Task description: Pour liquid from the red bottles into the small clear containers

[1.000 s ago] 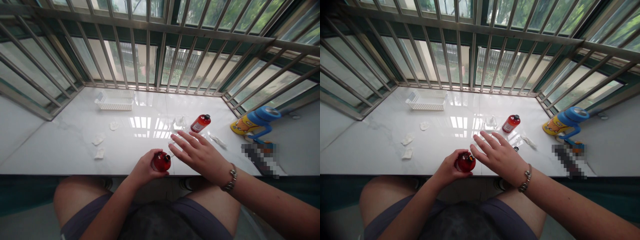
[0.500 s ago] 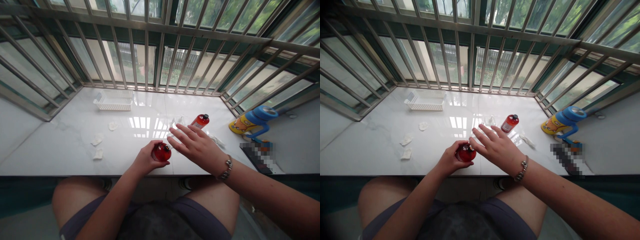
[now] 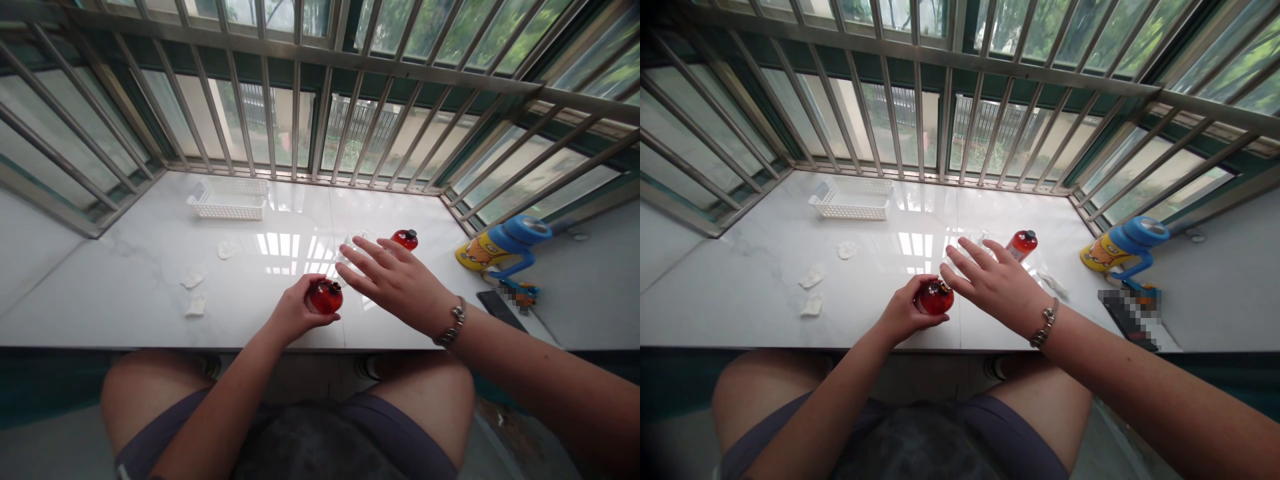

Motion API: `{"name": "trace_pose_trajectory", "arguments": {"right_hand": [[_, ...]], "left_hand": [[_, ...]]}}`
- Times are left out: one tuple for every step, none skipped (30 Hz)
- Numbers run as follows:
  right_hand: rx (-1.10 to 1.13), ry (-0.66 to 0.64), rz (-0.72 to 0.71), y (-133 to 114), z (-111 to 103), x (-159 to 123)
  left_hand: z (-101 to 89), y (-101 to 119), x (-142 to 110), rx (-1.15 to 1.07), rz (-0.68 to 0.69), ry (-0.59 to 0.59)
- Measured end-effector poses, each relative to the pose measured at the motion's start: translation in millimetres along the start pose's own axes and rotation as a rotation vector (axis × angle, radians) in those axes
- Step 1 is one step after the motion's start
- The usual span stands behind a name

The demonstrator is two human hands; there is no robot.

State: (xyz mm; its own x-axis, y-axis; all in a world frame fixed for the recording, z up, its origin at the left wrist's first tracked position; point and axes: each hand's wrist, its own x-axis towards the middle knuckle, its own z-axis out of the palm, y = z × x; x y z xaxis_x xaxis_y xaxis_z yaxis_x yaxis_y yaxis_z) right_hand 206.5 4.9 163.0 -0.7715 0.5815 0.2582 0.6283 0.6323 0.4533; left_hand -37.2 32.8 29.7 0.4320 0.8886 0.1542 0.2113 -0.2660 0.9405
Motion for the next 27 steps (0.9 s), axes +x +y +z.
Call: {"name": "trace_pose_trajectory", "arguments": {"right_hand": [[-0.017, -0.008, -0.004, 0.7, -0.2, 0.2], [-0.03, -0.015, -0.009, 1.3, -0.3, 0.4], [-0.038, -0.019, -0.013, 1.8, -0.4, 0.5], [-0.043, -0.021, -0.016, 2.3, -0.4, 0.5], [-0.044, -0.022, -0.019, 2.7, -0.3, 0.5], [-0.045, -0.022, -0.022, 3.1, -0.2, 0.5], [-0.047, -0.023, -0.025, 3.5, -0.2, 0.6], [-0.051, -0.024, -0.027, 3.8, -0.1, 0.7], [-0.058, -0.026, -0.028, 4.1, 0.0, 0.8], [-0.065, -0.028, -0.028, 4.5, 0.0, 0.9], [-0.073, -0.029, -0.028, 4.8, -0.1, 1.1], [-0.08, -0.029, -0.028, 5.2, -0.2, 1.3], [-0.083, -0.028, -0.026, 5.5, -0.4, 1.4], [-0.081, -0.025, -0.025, 5.9, -0.6, 1.6], [-0.074, -0.023, -0.024, 6.4, -0.8, 1.8], [-0.066, -0.022, -0.023, 6.8, -1.0, 2.0], [-0.058, -0.023, -0.024, 7.3, -1.2, 2.1], [-0.054, -0.024, -0.028, 7.7, -1.3, 2.3], [-0.054, -0.026, -0.034, 8.1, -1.4, 2.5], [-0.056, -0.028, -0.039, 8.4, -1.5, 2.7], [-0.06, -0.031, -0.043, 8.7, -1.6, 2.9], [-0.063, -0.034, -0.046, 9.0, -1.7, 3.2], [-0.064, -0.036, -0.047, 9.3, -1.8, 3.5], [-0.065, -0.037, -0.047, 9.6, -1.9, 3.8], [-0.068, -0.038, -0.049, 10.0, -2.1, 4.0], [-0.072, -0.038, -0.052, 10.4, -2.4, 4.3], [-0.078, -0.038, -0.056, 10.8, -2.6, 4.6]], "left_hand": [[0.5, -0.7, 0.3, -0.004, -0.001, -0.001], [0.9, -1.2, 0.5, -0.007, -0.001, -0.002], [1.4, -1.7, 0.6, -0.008, -0.002, -0.003], [1.8, -2.1, 0.7, -0.007, -0.002, -0.003], [2.2, -2.5, 0.8, -0.004, -0.001, -0.002], [2.5, -2.8, 0.9, -0.001, 0.001, -0.001], [2.7, -3.0, 0.9, 0.0, 0.002, 0.001], [2.9, -3.2, 1.0, 0.001, 0.003, 0.001], [2.9, -3.4, 0.9, 0.001, 0.002, 0.002], [2.9, -3.5, 0.9, 0.0, 0.0, 0.002], [2.8, -3.6, 0.8, 0.0, -0.002, 0.001], [2.6, -3.7, 0.7, 0.0, -0.004, 0.0], [2.4, -3.8, 0.6, 0.0, -0.006, -0.001], [2.2, -3.8, 0.6, 0.0, -0.007, -0.001], [2.0, -3.9, 0.5, 0.0, -0.008, -0.002], [1.8, -4.1, 0.5, 0.0, -0.008, -0.003], [1.7, -4.3, 0.6, 0.001, -0.009, -0.004], [1.6, -4.6, 0.7, 0.002, -0.01, -0.003], [1.6, -5.0, 0.9, 0.002, -0.011, -0.002], [1.6, -5.4, 1.1, 0.003, -0.011, -0.001], [1.6, -5.9, 1.3, 0.004, -0.011, 0.001], [1.7, -6.4, 1.6, 0.005, -0.009, 0.002], [1.7, -6.9, 1.8, 0.004, -0.008, 0.003], [1.8, -7.3, 1.9, 0.003, -0.008, 0.002], [1.8, -7.7, 2.0, 0.0, -0.009, 0.002], [1.8, -8.1, 2.0, -0.003, -0.011, 0.001], [1.8, -8.5, 2.0, -0.007, -0.014, 0.0]]}}
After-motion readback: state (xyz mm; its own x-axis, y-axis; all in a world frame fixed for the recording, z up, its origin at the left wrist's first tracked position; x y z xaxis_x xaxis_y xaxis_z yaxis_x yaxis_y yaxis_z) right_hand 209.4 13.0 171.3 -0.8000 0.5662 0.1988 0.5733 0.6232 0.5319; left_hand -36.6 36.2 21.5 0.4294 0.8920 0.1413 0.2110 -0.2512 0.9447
